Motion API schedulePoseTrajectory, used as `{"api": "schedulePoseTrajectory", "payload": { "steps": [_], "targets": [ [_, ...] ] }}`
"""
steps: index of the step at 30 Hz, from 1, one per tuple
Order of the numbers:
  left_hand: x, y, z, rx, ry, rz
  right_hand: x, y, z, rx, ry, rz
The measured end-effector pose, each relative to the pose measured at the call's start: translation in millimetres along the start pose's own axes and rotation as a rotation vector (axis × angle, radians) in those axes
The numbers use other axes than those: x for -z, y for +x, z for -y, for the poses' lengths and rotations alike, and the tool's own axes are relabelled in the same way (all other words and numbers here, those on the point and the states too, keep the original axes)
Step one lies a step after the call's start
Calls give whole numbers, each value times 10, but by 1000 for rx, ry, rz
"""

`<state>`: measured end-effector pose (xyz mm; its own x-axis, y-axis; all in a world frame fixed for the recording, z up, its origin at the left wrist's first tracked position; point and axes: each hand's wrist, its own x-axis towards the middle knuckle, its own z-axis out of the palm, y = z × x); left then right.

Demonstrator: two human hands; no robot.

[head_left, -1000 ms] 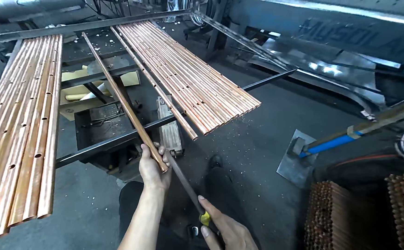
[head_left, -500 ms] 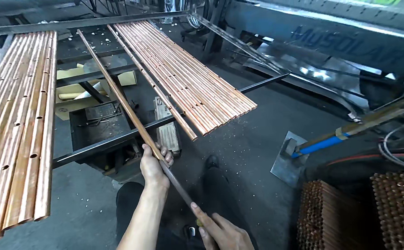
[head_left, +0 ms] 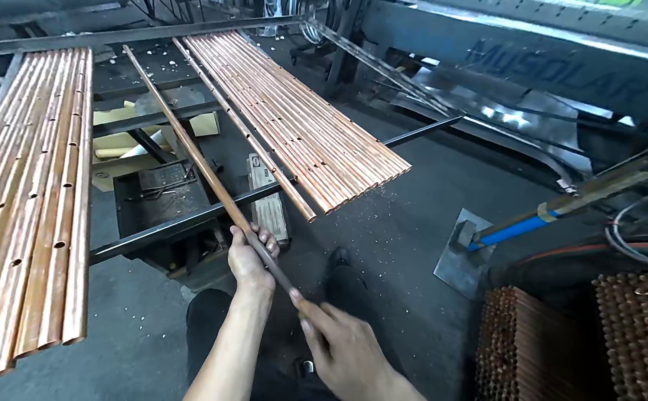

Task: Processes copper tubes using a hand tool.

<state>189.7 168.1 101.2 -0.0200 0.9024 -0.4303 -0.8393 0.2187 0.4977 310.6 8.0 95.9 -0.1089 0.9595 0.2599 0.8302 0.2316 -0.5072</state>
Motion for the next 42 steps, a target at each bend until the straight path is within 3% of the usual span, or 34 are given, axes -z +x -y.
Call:
{"api": "schedulePoseTrajectory", "payload": {
  "steps": [3,9,11,14,20,22,25,30,36,42],
  "targets": [
    [36,33,-33,-17,19,23,-87,261,19,-18,50,46],
    [96,78,49,16,-121,105,98,-229,53,-34,23,62],
    [72,56,57,-7,-74,87,-21,46,-8,8,8,3],
    [37,62,51,-42,14,0,-54,376,22,-35,44,77],
    [56,52,53,-62,17,35,104,-206,19,-46,74,65],
    [34,40,47,-61,52,19,-18,44,-37,-9,68,11],
    [4,50,22,-52,102,-42,-48,355,-20,-42,111,76],
    [113,107,58,-56,47,53,67,-233,18,-57,136,85],
    [67,194,-58,-85,59,59,-99,201,-12,12,88,39],
    [123,166,10,-83,30,101,67,-132,23,-22,86,82]
  ]
}}
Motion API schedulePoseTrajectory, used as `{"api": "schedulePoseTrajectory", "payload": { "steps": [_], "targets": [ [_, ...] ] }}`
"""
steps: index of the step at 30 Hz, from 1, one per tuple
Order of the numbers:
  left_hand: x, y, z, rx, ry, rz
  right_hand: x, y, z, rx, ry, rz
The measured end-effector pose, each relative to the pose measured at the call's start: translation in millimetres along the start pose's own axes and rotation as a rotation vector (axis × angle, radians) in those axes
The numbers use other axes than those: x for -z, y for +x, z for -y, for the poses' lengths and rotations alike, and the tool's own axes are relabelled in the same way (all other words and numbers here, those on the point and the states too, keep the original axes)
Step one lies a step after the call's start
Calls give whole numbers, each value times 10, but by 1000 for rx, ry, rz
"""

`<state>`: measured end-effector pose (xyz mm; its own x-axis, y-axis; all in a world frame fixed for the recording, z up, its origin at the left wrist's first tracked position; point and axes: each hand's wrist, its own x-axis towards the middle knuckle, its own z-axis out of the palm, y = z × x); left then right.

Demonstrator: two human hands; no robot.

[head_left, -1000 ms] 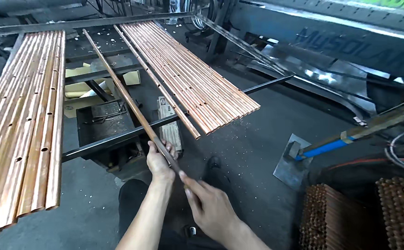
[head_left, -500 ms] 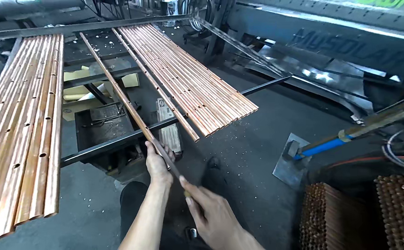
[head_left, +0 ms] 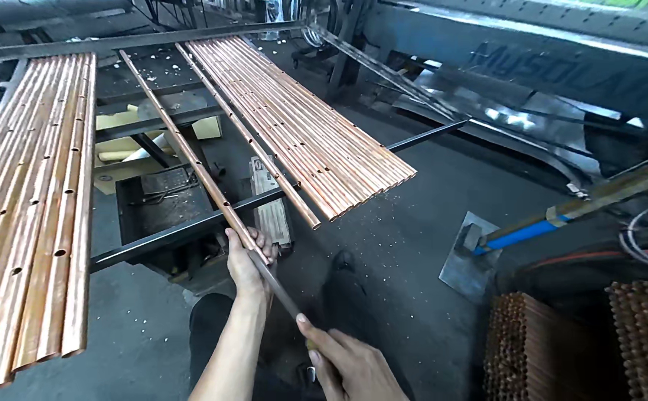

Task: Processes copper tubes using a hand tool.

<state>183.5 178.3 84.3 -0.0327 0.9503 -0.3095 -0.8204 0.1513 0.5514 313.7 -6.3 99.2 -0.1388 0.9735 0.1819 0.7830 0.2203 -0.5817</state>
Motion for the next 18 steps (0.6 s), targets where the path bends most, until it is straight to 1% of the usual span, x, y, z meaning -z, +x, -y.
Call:
{"api": "schedulePoseTrajectory", "payload": {
  "steps": [2,4,5,8,10,12,14,15,16,18],
  "targets": [
    [-3,1,5,10,43,-31,-83,282,-48,27,0,-37],
    [-47,-1,5,9,86,-83,-86,555,-34,-11,44,28],
    [-58,-7,-4,2,97,-96,-78,576,-16,-27,55,49],
    [-50,1,-19,-25,87,-56,-9,222,45,-28,56,16],
    [-6,3,-15,-34,45,-23,38,58,69,-40,67,44],
    [15,0,-22,-23,57,-13,-24,224,28,-7,69,12],
    [-22,1,-47,-13,111,-56,-63,554,3,-14,82,33],
    [-30,-2,-65,-11,133,-90,-69,641,9,-30,90,53],
    [-38,0,-90,-5,155,-114,-68,632,26,-37,89,59],
    [-50,5,-127,27,169,-128,-31,376,69,-24,73,32]
  ]
}}
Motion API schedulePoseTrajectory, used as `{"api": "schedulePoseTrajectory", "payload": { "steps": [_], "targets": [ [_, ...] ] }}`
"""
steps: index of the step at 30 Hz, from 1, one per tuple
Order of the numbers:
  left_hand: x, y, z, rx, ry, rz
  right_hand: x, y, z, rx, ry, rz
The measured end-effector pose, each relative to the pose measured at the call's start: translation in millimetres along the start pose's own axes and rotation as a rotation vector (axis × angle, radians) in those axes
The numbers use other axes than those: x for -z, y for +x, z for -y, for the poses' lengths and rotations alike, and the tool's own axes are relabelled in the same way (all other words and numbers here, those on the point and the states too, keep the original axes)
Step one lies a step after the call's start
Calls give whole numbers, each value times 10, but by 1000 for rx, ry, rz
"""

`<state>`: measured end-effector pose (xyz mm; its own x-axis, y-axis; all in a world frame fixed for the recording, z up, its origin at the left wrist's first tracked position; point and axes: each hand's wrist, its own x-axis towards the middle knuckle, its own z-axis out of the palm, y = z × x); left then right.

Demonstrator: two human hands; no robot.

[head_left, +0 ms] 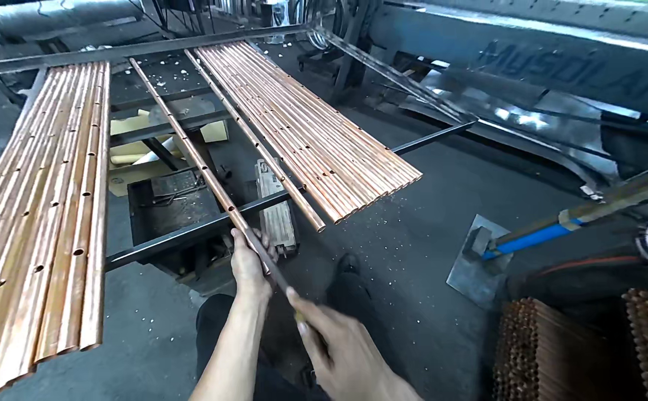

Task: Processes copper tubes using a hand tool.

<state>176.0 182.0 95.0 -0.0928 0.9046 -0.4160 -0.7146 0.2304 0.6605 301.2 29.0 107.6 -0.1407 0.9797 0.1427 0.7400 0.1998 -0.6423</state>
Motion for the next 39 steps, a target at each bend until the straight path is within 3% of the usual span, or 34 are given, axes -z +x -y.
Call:
{"api": "schedulePoseTrajectory", "payload": {
  "steps": [3,8,13,18,24,29,34,39],
  "targets": [
    [41,-7,10,17,-46,40,44,-264,-1,-4,4,3],
    [28,-33,-31,44,-32,-2,-72,275,-22,-4,27,0],
    [4,-99,-106,105,-9,-26,49,-298,51,-25,9,21],
    [-25,-75,-66,85,-81,-60,-134,245,-56,61,16,-64],
    [22,-74,-20,92,-170,-16,31,-291,51,-1,3,18],
    [-19,-69,-15,66,-109,-50,-121,213,-32,55,-22,-57],
    [49,-77,26,29,-138,37,33,-353,51,-9,-4,19],
    [-1,-70,-3,25,-80,-36,-125,185,-60,54,-15,-64]
  ]
}}
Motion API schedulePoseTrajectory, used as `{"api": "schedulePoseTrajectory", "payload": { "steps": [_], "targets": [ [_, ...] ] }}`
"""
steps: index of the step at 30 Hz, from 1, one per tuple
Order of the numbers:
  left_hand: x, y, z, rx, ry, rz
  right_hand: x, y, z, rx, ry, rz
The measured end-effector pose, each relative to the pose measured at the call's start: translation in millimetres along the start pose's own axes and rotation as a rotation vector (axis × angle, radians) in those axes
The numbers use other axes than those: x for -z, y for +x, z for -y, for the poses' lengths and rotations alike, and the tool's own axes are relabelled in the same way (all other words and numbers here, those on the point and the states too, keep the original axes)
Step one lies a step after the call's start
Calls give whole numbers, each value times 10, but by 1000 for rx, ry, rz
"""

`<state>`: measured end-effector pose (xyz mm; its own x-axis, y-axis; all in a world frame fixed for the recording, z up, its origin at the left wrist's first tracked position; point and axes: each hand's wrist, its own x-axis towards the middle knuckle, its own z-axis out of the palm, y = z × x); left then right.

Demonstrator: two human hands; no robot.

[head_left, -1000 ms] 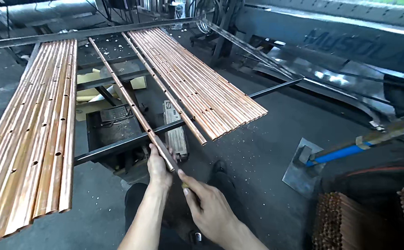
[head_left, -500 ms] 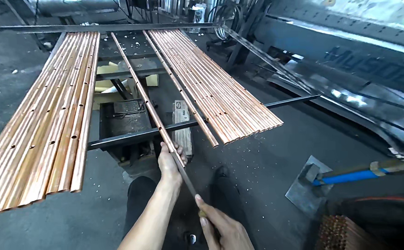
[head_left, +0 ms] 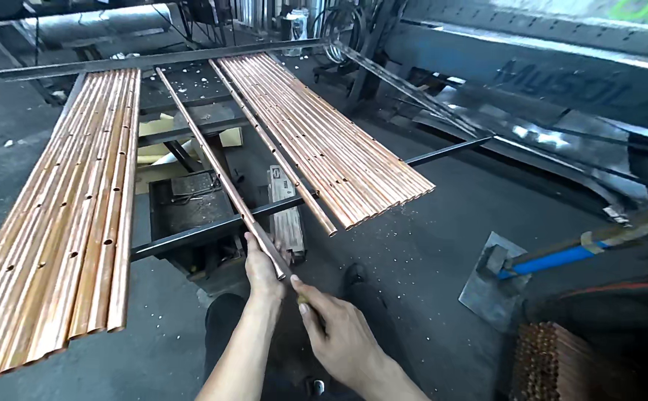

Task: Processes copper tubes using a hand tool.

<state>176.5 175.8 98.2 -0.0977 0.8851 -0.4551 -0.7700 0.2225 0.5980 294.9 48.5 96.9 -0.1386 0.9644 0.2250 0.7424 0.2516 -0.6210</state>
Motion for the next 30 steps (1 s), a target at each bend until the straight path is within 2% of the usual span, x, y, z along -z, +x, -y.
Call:
{"api": "schedulePoseTrajectory", "payload": {
  "steps": [2,5,10,16,21,24,26,30],
  "targets": [
    [28,17,-14,4,17,-1,37,-151,74,-16,-18,2],
    [75,41,17,8,-51,87,189,-512,151,-58,-1,75],
    [32,6,37,-2,-42,62,-1,-12,15,6,-9,1],
    [122,15,76,-72,-32,104,197,-540,150,-64,23,93],
    [77,37,-19,-38,80,22,-9,-80,18,11,-5,-3],
    [38,-5,-103,-5,143,-25,112,-351,143,-45,4,42],
    [30,-5,-97,-2,85,-4,173,-516,160,-60,10,78],
    [33,40,-31,-18,32,16,-23,-108,32,-3,24,-4]
  ]
}}
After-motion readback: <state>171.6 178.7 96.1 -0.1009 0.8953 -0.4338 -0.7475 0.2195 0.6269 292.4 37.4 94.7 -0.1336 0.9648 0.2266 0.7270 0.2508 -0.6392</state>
